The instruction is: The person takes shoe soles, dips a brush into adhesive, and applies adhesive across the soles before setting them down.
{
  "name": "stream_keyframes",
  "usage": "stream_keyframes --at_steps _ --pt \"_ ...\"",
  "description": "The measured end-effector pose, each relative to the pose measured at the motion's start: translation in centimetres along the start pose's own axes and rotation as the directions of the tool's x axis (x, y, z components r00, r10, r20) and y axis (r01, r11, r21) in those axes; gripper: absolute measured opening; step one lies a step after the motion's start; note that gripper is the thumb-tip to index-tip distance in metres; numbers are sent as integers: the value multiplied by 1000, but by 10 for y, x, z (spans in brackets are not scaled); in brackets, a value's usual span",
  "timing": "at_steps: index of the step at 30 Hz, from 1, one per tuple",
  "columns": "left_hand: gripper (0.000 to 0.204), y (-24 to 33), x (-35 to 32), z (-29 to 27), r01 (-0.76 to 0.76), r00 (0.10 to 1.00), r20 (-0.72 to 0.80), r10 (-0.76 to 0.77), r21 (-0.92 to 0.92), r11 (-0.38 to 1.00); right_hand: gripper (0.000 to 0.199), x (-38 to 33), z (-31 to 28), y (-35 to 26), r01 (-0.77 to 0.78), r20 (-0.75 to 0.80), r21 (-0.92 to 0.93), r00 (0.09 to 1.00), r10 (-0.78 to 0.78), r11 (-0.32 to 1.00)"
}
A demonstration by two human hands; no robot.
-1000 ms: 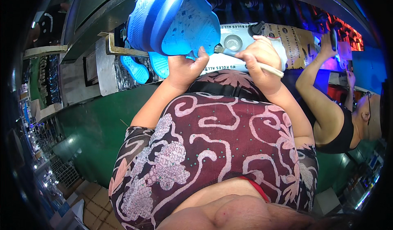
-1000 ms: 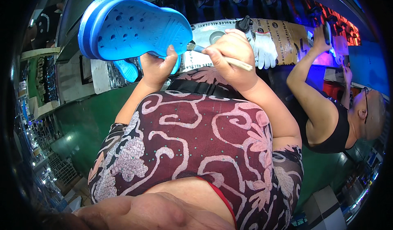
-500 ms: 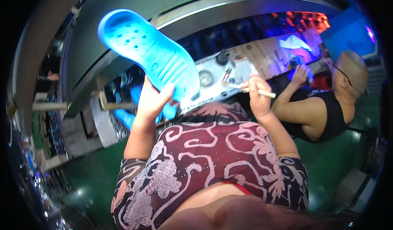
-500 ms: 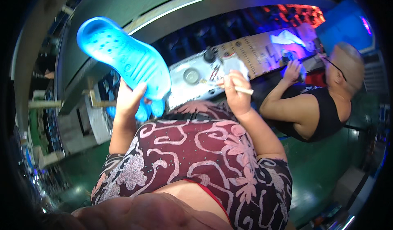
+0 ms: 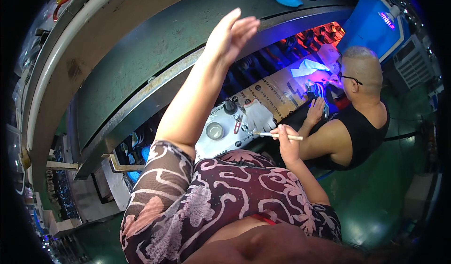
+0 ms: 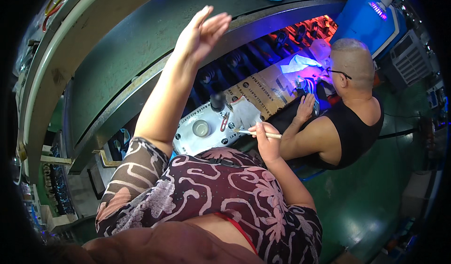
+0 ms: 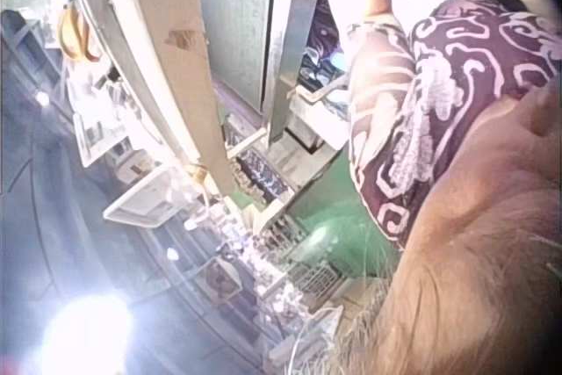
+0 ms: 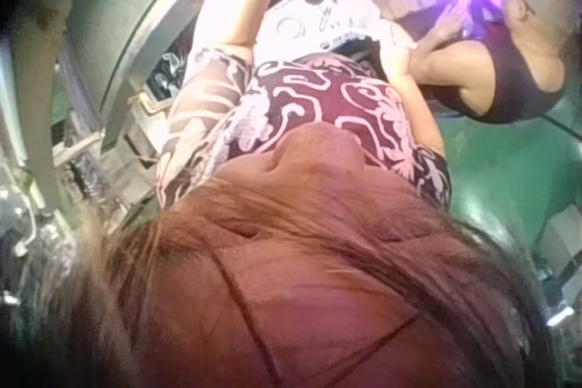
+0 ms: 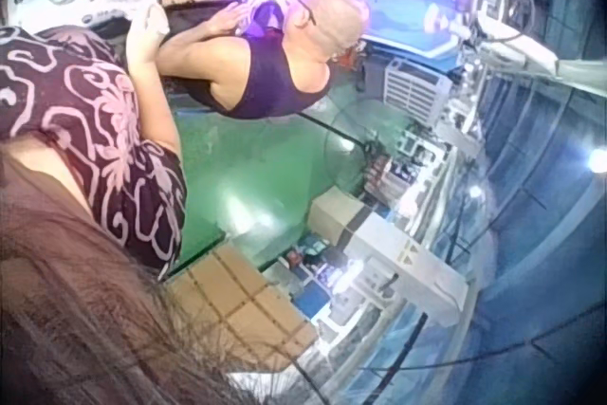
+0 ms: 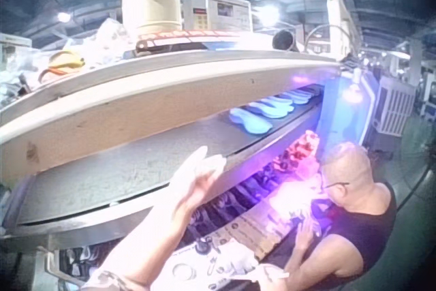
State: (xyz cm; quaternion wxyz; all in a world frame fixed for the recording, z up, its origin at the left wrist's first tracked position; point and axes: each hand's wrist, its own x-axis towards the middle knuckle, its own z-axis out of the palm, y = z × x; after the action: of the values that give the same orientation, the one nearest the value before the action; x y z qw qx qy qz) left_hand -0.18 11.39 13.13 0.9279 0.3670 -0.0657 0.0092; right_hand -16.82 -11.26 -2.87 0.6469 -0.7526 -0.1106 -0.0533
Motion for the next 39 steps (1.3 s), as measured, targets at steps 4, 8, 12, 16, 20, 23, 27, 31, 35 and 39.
stream_keyframes --at_steps 4,8,12,16,20,23,27,31,35,39 --pt "49 -9 -107 -66 97 993 24 -118 413 905 30 2 -1 8 -39 1 64 999 39 997" --pt "36 -24 -243 -213 281 910 -381 163 857 432 29 5 6 26 -75 34 137 997 71 988" --pt "48 -30 -396 -316 649 691 -436 576 724 -231 30 5 18 27 -123 145 156 984 100 980" --pt "59 -64 -469 -377 821 557 -718 417 553 -144 29 13 31 42 -84 251 155 967 43 984" --pt "30 -80 -464 -380 833 529 -654 541 521 -185 27 28 31 69 -186 294 191 948 125 964" --pt "37 -71 -443 -361 869 485 -716 502 460 -183 27 41 27 79 -184 260 67 952 161 981" --pt "42 -67 -447 -339 882 451 -703 550 444 -156 27 50 44 94 -110 292 -13 950 109 994" --pt "39 -67 -440 -297 846 325 -701 634 516 136 22 50 67 106 -71 389 -58 917 88 996" --pt "32 -58 -442 -285 400 382 -923 50 214 891 16 49 88 126 183 445 -190 892 -81 965" --pt "35 -46 -433 -214 102 469 -882 -48 0 995 13 52 100 142 278 518 -292 850 -93 915"
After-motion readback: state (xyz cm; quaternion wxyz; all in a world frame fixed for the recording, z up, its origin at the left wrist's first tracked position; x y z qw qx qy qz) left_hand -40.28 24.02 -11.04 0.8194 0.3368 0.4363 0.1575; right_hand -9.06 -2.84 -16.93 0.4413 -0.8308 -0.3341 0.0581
